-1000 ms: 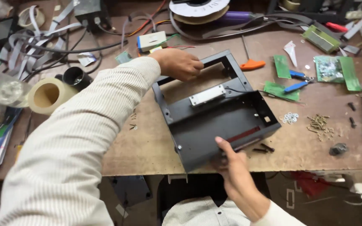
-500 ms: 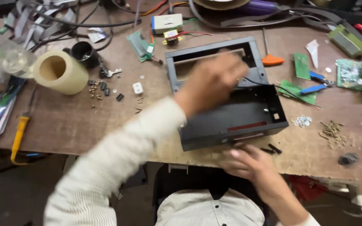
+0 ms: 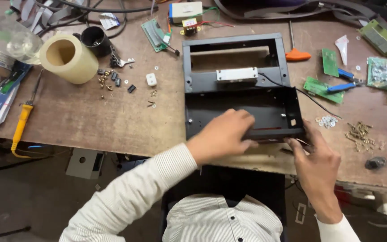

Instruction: Assembling components and securing parts inside a metal electronics enclosure.

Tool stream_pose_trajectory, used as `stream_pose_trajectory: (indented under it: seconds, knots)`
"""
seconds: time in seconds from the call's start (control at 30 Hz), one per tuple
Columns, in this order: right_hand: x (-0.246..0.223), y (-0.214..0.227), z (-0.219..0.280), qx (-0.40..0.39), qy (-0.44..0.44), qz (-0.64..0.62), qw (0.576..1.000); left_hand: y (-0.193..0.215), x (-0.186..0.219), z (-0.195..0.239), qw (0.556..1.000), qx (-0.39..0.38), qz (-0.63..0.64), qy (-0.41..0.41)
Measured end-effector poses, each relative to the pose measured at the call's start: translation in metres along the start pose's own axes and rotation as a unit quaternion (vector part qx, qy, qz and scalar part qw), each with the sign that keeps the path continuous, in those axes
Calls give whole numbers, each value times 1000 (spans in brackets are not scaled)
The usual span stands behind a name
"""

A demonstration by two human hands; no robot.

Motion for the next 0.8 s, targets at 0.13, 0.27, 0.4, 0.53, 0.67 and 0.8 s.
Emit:
stream_pose_trajectory:
  seconds: [0.13, 0.27, 0.4, 0.53, 0.67, 0.8]
  knots:
    - [-7, -1, 9, 13, -6, -28, 1000, -13, -36, -31, 995, -42, 65, 58]
    - [-4, -2, 22, -5, -17, -27, 999, -15, -28, -53, 992, -115, -21, 49]
    - [11, -8, 23, -24, 33, -45, 998, -25, -34, -72, 985, -134, -101, -27]
    - [19, -14, 34, -9, 37, -62, 997, -38, -52, -68, 983, -66, -147, -91]
    - [27, -20, 40, 1, 2, -178, 984, -30, -45, -61, 984, -22, -146, -103]
    - [24, -18, 38, 2, 3, -188, 982, -43, -58, -66, 983, -83, -157, -40]
Point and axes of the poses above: each hand's wrist, its own z-axis away from the middle knuckle, its own y-axis out of the back of the hand, x = y × z, the point moved 5 cm from there along -z, towards the middle knuckle, and after that the axes turned 14 degrees about z, right-handed, at the moved point
